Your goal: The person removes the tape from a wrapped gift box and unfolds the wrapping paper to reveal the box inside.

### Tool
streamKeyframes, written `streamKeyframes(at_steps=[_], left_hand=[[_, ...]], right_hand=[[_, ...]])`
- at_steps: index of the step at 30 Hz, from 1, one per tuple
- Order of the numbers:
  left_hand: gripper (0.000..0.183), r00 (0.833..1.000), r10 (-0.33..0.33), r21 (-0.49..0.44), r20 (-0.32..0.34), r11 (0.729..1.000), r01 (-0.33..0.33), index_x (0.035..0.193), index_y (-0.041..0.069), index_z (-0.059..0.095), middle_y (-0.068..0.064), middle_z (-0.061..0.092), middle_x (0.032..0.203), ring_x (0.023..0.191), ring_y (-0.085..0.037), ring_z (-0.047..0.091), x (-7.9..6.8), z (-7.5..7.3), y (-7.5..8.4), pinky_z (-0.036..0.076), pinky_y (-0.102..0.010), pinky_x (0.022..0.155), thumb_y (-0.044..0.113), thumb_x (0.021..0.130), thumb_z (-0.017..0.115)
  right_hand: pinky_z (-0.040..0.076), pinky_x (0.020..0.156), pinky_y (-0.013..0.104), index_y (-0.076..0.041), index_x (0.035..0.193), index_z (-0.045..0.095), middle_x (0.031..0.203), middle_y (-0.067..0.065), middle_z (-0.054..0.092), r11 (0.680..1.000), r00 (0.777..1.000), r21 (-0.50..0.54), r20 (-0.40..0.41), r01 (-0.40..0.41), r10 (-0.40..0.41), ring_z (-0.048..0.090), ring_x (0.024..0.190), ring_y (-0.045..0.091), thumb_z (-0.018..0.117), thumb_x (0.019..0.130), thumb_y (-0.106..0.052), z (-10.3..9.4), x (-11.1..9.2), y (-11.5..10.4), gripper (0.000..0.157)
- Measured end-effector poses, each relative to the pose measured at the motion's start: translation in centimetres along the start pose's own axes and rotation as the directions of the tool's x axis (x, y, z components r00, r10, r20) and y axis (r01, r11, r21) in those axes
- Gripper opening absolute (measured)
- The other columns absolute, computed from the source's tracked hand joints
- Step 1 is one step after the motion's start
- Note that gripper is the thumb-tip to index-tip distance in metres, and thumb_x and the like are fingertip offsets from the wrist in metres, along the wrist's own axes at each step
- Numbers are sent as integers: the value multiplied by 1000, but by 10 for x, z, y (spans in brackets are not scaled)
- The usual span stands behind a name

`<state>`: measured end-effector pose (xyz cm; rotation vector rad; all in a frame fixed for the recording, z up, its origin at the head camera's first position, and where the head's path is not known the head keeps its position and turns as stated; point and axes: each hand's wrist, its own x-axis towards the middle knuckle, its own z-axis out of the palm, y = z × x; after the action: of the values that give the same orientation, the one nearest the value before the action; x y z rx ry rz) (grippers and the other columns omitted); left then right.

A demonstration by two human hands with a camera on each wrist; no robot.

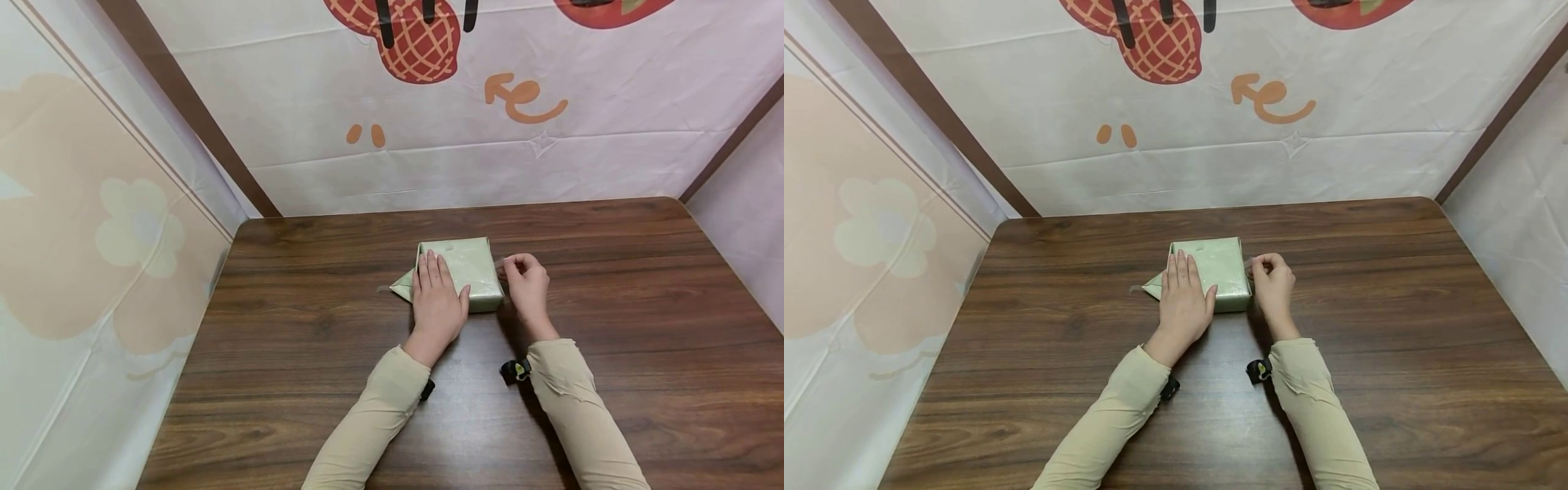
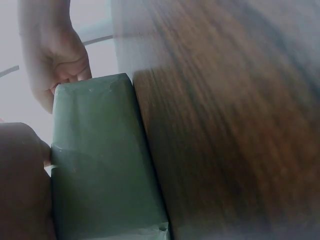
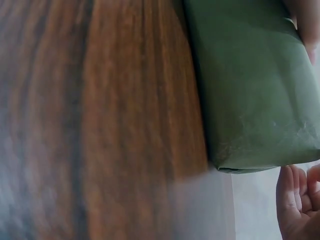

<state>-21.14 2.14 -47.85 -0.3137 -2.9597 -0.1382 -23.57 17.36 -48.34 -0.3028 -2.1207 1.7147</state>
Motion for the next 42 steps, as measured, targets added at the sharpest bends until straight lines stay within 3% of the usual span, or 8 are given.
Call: streamKeyframes(at_steps=[8,16,23,28,31,34,38,42], left_hand=[[72,1000,0,-4,25,1000,0,148,-8,19,-26,14,154,143,-37,12,7,1,-2,21,-47,112,47,102,29],[72,1000,4,-15,-8,1000,-4,147,-8,22,-26,17,154,143,-36,14,10,1,-3,23,-47,111,46,102,32],[71,1000,2,-28,-5,1000,-2,147,-8,22,-26,16,154,143,-36,13,11,2,-2,21,-47,112,45,102,32],[71,1000,2,-28,12,1000,-2,148,-8,20,-26,15,154,143,-36,12,14,2,-2,21,-47,112,45,102,31],[71,1000,0,-24,8,1000,0,148,-8,20,-26,15,154,143,-36,13,17,3,-3,21,-48,112,45,102,30],[71,1000,-2,-23,14,1000,3,148,-8,20,-26,15,154,143,-36,13,19,3,-3,21,-47,112,45,102,30],[72,999,18,-47,39,999,-16,147,-9,21,-26,16,154,143,-37,14,21,1,-6,20,-48,112,46,102,31],[63,999,44,-108,-18,993,-46,141,-5,40,-24,32,148,139,-36,25,27,-3,-15,22,-52,110,43,101,38]], right_hand=[[55,64,24,12,91,62,81,23,63,997,998,53,-44,-49,52,64,63,6,56,93,-1,-6,4,3,15],[54,62,21,8,87,62,64,-6,60,985,989,133,-84,-108,120,62,58,2,58,91,1,-17,11,7,9],[54,59,21,12,88,61,68,0,61,963,983,241,-112,-117,148,63,59,6,57,89,5,-24,12,10,8],[49,60,15,8,88,64,71,4,63,995,991,85,-121,-44,54,61,62,4,61,89,0,-25,11,7,8],[46,64,16,6,93,67,81,11,67,987,993,-118,-35,105,-110,62,70,9,64,87,-2,-23,12,3,10],[50,74,27,7,100,67,96,19,66,938,963,-229,129,261,-236,64,84,22,65,86,-1,-17,14,-2,16],[51,82,47,10,111,62,108,24,60,878,901,-287,326,384,-288,60,98,38,64,88,-2,-10,19,-6,26],[50,85,49,9,122,57,120,25,55,825,855,-346,436,448,-281,56,105,40,61,91,-7,-4,24,-9,35]])
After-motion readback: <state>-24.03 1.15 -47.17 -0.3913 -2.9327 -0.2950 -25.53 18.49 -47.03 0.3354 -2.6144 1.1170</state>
